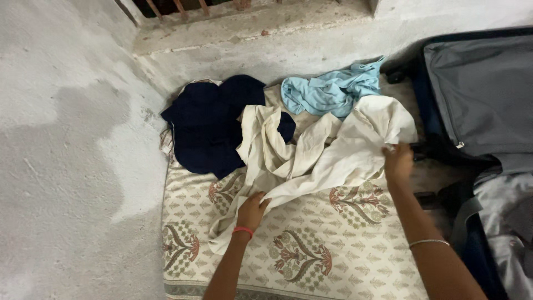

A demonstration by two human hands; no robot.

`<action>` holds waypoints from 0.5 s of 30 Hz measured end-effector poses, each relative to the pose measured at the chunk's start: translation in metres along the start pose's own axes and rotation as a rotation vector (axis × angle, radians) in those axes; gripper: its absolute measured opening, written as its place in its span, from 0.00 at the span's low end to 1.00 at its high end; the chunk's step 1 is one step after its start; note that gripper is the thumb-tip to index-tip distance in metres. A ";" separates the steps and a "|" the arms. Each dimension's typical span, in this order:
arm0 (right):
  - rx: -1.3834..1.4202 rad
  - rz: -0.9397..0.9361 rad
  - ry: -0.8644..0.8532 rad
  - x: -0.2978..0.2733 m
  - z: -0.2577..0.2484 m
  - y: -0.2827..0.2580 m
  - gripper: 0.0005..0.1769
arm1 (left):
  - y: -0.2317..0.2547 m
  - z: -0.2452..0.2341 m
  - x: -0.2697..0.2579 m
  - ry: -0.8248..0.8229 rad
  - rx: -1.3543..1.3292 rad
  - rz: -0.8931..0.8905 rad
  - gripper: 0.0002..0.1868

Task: The person folds a dark shirt and a white shirt on a bed and places them into an open suitcase.

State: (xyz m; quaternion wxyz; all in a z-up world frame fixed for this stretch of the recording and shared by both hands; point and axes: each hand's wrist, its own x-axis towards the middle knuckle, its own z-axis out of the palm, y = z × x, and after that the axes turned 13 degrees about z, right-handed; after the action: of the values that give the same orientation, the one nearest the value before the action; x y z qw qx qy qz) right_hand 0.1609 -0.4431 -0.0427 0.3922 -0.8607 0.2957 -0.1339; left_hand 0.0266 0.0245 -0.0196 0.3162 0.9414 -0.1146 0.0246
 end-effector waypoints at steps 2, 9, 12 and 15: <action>0.032 0.094 -0.035 -0.011 0.009 0.003 0.26 | 0.003 0.000 -0.005 -0.023 -0.018 -0.039 0.20; 0.095 0.010 0.051 -0.021 -0.047 -0.025 0.19 | 0.017 -0.014 -0.005 0.139 -0.057 -0.020 0.17; 0.467 0.010 -0.052 -0.020 -0.092 -0.056 0.18 | 0.029 -0.018 0.007 0.356 0.016 0.139 0.16; 0.736 0.030 -0.201 -0.034 -0.146 -0.082 0.21 | 0.048 -0.036 0.023 0.215 -0.049 -0.023 0.20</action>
State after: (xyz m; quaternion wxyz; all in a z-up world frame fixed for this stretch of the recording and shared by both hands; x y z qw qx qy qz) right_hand 0.0995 -0.4669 0.1146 0.7039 -0.6668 0.2006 -0.1404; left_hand 0.0389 0.0043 0.0401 0.3499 0.9266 -0.0697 0.1187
